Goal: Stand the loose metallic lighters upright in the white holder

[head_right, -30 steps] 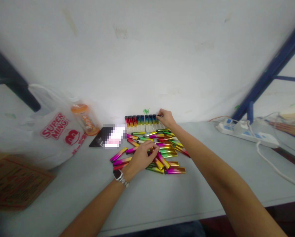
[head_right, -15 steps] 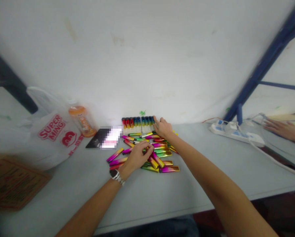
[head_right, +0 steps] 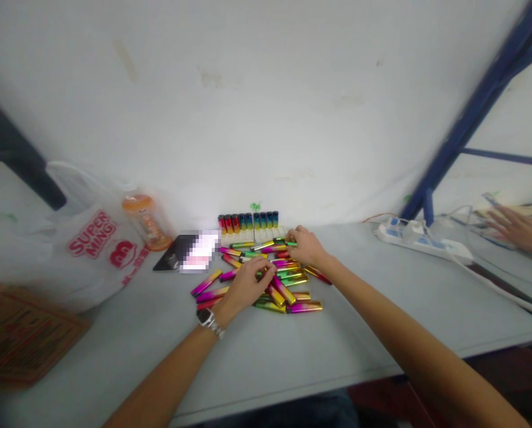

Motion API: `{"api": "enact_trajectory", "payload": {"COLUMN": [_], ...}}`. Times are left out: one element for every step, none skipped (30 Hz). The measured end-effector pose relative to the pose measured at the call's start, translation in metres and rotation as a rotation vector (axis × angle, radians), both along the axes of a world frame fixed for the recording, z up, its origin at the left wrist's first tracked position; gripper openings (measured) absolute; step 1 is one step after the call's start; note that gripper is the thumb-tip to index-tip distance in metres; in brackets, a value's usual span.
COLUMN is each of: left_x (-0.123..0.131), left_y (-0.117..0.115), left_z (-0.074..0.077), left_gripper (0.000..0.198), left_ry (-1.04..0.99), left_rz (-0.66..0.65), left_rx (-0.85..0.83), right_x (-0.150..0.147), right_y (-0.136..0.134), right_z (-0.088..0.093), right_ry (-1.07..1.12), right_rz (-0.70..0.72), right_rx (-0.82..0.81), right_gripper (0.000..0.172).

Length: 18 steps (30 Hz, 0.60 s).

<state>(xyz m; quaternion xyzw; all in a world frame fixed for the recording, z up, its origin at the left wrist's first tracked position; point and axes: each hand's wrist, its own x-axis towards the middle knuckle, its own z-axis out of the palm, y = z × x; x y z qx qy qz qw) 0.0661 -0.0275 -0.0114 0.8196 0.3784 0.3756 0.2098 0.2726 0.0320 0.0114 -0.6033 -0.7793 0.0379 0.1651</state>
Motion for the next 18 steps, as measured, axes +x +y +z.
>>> {"api": "enact_trajectory", "payload": {"left_x": [0.0,0.0,0.0,0.0,0.0,0.0,0.0,0.0,0.0,0.0,0.0,0.0,0.0,0.0,0.0,0.0,0.0,0.0], "left_y": [0.0,0.0,0.0,0.0,0.0,0.0,0.0,0.0,0.0,0.0,0.0,0.0,0.001,0.001,0.001,0.001,0.001,0.001], "left_z": [0.0,0.0,0.0,0.0,0.0,0.0,0.0,0.0,0.0,0.0,0.0,0.0,0.0,0.0,0.001,0.001,0.001,0.001], "left_gripper": [0.024,0.024,0.024,0.024,0.024,0.023,0.023,0.023,0.023,0.023,0.024,0.024,0.024,0.023,0.023,0.022,0.022,0.022], "left_ry": [-0.002,-0.002,-0.001,0.002,0.005,0.009,0.011,0.011,0.009,0.005,0.0,-0.003,-0.005,-0.006,-0.006,-0.006,-0.005,-0.005], "left_rz": [-0.002,-0.002,0.0,0.003,0.006,0.007,0.008,0.007,0.006,0.006,0.007,0.008,0.008,0.008,0.009,0.009,0.009,0.008], "left_rx": [0.002,0.005,0.006,0.007,0.008,0.009,0.01,0.011,0.012,0.014,0.017,0.018,0.019,0.018,0.016,0.014,0.012,0.011], "right_x": [0.002,0.003,0.004,0.004,0.005,0.005,0.005,0.004,0.004,0.004,0.003,0.002,0.001,-0.001,-0.002,-0.003,-0.004,-0.005], "right_y": [-0.006,-0.01,-0.014,-0.016,-0.016,-0.016,-0.014,-0.011,-0.008,-0.004,0.0,0.004,0.008,0.011,0.013,0.015,0.016,0.016], "right_z": [0.001,0.003,0.005,0.007,0.01,0.013,0.015,0.018,0.02,0.022,0.024,0.025,0.026,0.026,0.026,0.026,0.026,0.026], "right_ry": [-0.016,-0.038,-0.064,-0.089,-0.113,-0.134,-0.155,-0.178,-0.2,-0.222,-0.244,-0.265,-0.283,-0.296,-0.303,-0.304,-0.3,-0.295], "right_rz": [0.019,0.038,0.053,0.065,0.076,0.086,0.096,0.105,0.115,0.124,0.133,0.139,0.146,0.153,0.156,0.157,0.155,0.151], "right_rx": [-0.02,-0.041,-0.063,-0.08,-0.093,-0.099,-0.105,-0.113,-0.125,-0.144,-0.165,-0.186,-0.203,-0.216,-0.223,-0.23,-0.242,-0.257], "right_gripper": [0.026,0.025,0.024,0.025,0.026,0.027,0.029,0.03,0.03,0.03,0.029,0.028,0.027,0.027,0.027,0.028,0.029,0.03]}}
